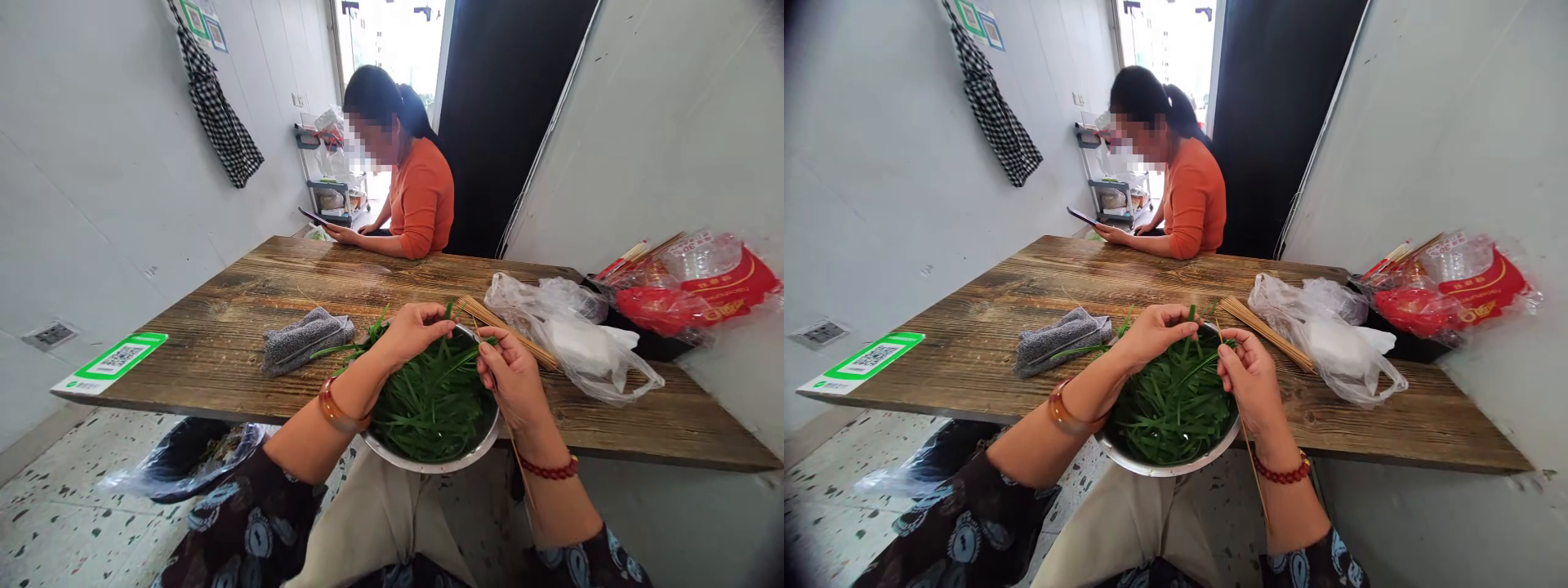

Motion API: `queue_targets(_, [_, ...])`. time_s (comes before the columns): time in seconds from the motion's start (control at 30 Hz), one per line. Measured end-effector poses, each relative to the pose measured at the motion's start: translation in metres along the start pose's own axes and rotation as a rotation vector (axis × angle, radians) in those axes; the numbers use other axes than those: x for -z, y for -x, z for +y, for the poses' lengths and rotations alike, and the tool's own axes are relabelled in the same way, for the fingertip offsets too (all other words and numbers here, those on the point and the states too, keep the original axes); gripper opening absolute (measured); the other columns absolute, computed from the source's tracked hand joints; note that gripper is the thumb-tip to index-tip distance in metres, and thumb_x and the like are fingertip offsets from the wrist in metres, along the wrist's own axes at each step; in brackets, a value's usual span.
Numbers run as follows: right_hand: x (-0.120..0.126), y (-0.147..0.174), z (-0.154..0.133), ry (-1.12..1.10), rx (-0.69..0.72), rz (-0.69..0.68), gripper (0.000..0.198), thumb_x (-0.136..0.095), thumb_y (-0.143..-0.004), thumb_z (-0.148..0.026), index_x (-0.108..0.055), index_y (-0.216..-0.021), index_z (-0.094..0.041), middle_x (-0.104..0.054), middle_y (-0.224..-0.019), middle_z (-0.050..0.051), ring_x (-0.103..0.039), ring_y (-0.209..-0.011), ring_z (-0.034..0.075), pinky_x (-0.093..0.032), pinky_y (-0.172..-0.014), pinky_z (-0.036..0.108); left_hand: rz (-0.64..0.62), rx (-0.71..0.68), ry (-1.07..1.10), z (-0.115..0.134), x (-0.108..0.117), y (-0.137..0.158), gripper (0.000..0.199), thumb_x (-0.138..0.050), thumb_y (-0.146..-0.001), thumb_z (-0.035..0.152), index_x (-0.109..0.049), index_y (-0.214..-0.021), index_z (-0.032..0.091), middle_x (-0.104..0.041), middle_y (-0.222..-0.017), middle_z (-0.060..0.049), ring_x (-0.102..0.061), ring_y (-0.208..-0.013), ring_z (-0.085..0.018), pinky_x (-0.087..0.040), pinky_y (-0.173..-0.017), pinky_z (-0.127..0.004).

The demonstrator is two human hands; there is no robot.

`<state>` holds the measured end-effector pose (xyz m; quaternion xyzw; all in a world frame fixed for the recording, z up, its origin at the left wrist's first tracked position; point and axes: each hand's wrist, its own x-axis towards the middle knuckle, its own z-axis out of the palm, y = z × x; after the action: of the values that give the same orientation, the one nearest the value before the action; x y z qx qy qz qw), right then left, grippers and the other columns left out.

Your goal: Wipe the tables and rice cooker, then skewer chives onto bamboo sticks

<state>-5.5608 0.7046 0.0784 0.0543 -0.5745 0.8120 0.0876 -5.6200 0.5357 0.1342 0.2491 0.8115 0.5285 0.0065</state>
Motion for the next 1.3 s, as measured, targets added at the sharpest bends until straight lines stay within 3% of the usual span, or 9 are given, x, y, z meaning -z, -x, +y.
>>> queue_targets(0.13, [0.001, 0.001, 0.001, 0.060, 0.008, -0.012, 0.031, -0.069, -0.083, -0.038, -0.063, -0.107, -0.019, -0.055, -0.058, -0.007, -0.042, -0.042, 0.005, -0.032, -0.038, 0.015, -0.036, -0.006, -0.057, -0.001, -0.002, -0.001, 0.024, -0.056, -0.083, 0.029, -0.064, -0.066, 0.013, -0.058, -0.061, 0.003, -0.048, -0.057, -0.009, -0.036, -0.058, -0.021])
queue_targets(0.33, [0.000, 0.003, 0.000, 0.183, 0.035, -0.086, 0.030, -0.066, -0.086, -0.038, -0.065, -0.110, -0.020, -0.056, -0.059, -0.006, -0.044, -0.043, 0.006, -0.034, -0.040, 0.017, -0.123, -0.041, -0.140, -0.006, -0.005, -0.002, 0.020, -0.054, -0.082, 0.021, -0.071, -0.074, 0.014, -0.064, -0.067, 0.001, -0.057, -0.067, -0.012, -0.042, -0.063, -0.021])
queue_targets(0.43, [-0.001, 0.003, -0.001, 0.226, 0.042, -0.117, 0.029, -0.064, -0.087, -0.038, -0.066, -0.110, -0.020, -0.057, -0.061, -0.005, -0.047, -0.044, 0.007, -0.036, -0.041, 0.018, -0.082, -0.083, -0.174, -0.007, -0.006, -0.003, 0.019, -0.055, -0.080, 0.018, -0.073, -0.075, 0.014, -0.065, -0.068, 0.001, -0.057, -0.067, -0.012, -0.042, -0.064, -0.021])
queue_targets(0.6, [-0.001, 0.001, -0.002, 0.267, 0.049, -0.128, 0.028, -0.063, -0.088, -0.039, -0.066, -0.109, -0.020, -0.057, -0.060, -0.005, -0.047, -0.043, 0.007, -0.036, -0.041, 0.019, -0.007, 0.042, -0.008, -0.007, -0.007, -0.002, 0.015, -0.060, -0.076, 0.017, -0.072, -0.085, 0.014, -0.065, -0.063, 0.002, -0.057, -0.058, -0.010, -0.044, -0.058, -0.020])
queue_targets(0.7, [0.001, 0.001, -0.001, 0.313, 0.053, -0.150, 0.028, -0.062, -0.089, -0.038, -0.067, -0.111, -0.022, -0.058, -0.060, -0.005, -0.048, -0.043, 0.007, -0.037, -0.042, 0.019, 0.025, 0.085, 0.058, -0.005, -0.007, -0.002, 0.012, -0.064, -0.075, 0.021, -0.070, -0.082, 0.013, -0.064, -0.061, 0.002, -0.059, -0.055, -0.010, -0.044, -0.055, -0.020])
queue_targets(1.3, [0.001, 0.002, -0.002, 0.360, 0.060, -0.135, 0.035, -0.062, -0.088, -0.037, -0.069, -0.119, -0.022, -0.059, -0.058, -0.005, -0.049, -0.042, 0.008, -0.039, -0.042, 0.021, 0.090, 0.071, 0.082, 0.003, -0.007, 0.000, 0.017, -0.062, -0.074, 0.018, -0.072, -0.086, 0.013, -0.066, -0.060, 0.002, -0.060, -0.056, -0.010, -0.045, -0.058, -0.020])
